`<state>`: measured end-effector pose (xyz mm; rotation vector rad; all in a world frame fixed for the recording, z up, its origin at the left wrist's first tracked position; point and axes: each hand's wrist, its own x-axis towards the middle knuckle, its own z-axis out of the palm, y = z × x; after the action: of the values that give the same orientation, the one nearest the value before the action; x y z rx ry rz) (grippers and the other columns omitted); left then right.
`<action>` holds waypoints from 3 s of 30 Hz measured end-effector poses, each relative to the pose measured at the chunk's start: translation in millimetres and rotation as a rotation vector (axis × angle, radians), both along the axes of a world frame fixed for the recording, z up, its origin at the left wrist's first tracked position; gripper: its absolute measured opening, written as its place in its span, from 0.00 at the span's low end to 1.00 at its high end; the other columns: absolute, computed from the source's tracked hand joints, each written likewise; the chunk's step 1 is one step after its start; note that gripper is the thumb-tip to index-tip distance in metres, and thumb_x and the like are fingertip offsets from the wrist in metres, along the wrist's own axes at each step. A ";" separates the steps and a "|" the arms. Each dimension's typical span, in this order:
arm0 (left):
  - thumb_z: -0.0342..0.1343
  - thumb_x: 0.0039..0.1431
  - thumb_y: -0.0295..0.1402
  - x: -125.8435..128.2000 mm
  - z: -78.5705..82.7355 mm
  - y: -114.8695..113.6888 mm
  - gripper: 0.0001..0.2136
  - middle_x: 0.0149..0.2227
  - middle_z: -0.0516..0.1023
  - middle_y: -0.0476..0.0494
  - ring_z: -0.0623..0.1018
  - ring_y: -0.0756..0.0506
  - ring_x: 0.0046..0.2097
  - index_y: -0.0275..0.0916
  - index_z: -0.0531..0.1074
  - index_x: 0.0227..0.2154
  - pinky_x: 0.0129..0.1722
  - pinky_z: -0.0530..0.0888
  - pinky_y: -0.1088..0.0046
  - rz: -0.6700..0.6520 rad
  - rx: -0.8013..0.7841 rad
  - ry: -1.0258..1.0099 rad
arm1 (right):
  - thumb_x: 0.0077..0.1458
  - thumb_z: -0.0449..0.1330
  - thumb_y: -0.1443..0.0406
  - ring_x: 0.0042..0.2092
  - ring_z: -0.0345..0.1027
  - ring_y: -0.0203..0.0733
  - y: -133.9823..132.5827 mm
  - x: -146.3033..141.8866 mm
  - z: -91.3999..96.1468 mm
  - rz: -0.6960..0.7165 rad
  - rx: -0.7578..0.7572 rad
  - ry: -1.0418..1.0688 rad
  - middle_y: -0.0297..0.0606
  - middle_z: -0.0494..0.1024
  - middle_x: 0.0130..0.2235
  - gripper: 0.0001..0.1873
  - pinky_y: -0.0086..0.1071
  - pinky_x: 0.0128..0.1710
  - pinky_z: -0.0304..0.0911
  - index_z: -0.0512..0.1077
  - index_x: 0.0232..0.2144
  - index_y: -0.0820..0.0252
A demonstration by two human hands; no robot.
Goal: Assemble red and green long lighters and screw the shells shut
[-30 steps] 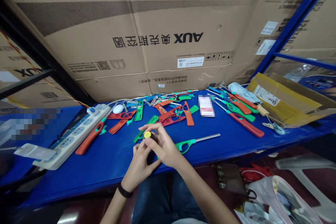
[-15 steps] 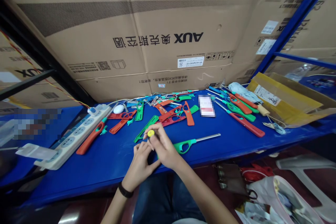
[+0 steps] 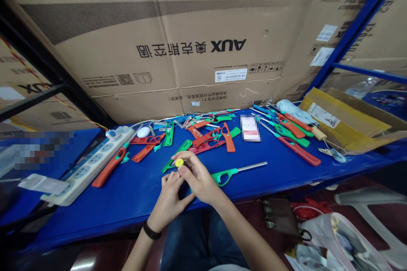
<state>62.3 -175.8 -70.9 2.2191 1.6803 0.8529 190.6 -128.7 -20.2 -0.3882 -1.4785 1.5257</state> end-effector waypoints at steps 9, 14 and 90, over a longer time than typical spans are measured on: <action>0.58 0.55 0.38 -0.3 -0.6 0.2 0.11 0.40 0.74 0.43 0.70 0.40 0.43 0.41 0.69 0.40 0.44 0.64 0.58 0.012 0.003 0.009 | 0.63 0.46 0.50 0.39 0.63 0.39 -2.4 1.3 2.3 -0.032 0.040 -0.086 0.42 0.66 0.44 0.18 0.35 0.45 0.61 0.65 0.38 0.57; 0.58 0.55 0.37 -0.4 0.7 0.2 0.10 0.41 0.74 0.43 0.70 0.40 0.43 0.41 0.69 0.39 0.43 0.64 0.59 0.005 -0.005 -0.002 | 0.60 0.54 0.53 0.33 0.60 0.35 -1.6 -0.4 -1.4 0.019 -0.015 0.022 0.38 0.65 0.42 0.14 0.34 0.40 0.63 0.61 0.42 0.53; 0.60 0.54 0.39 -0.3 7.8 -1.4 0.11 0.40 0.75 0.48 0.72 0.42 0.43 0.43 0.69 0.39 0.46 0.61 0.60 -0.012 -0.022 0.002 | 0.33 0.71 0.50 0.22 0.70 0.39 51.0 80.7 16.3 -0.701 -0.241 -0.427 0.31 0.73 0.22 0.26 0.31 0.22 0.67 0.62 0.22 0.58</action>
<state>62.0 -177.2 -63.2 2.2139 1.6679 0.8252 271.2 -77.6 -3.9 -1.2916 -1.2599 1.0758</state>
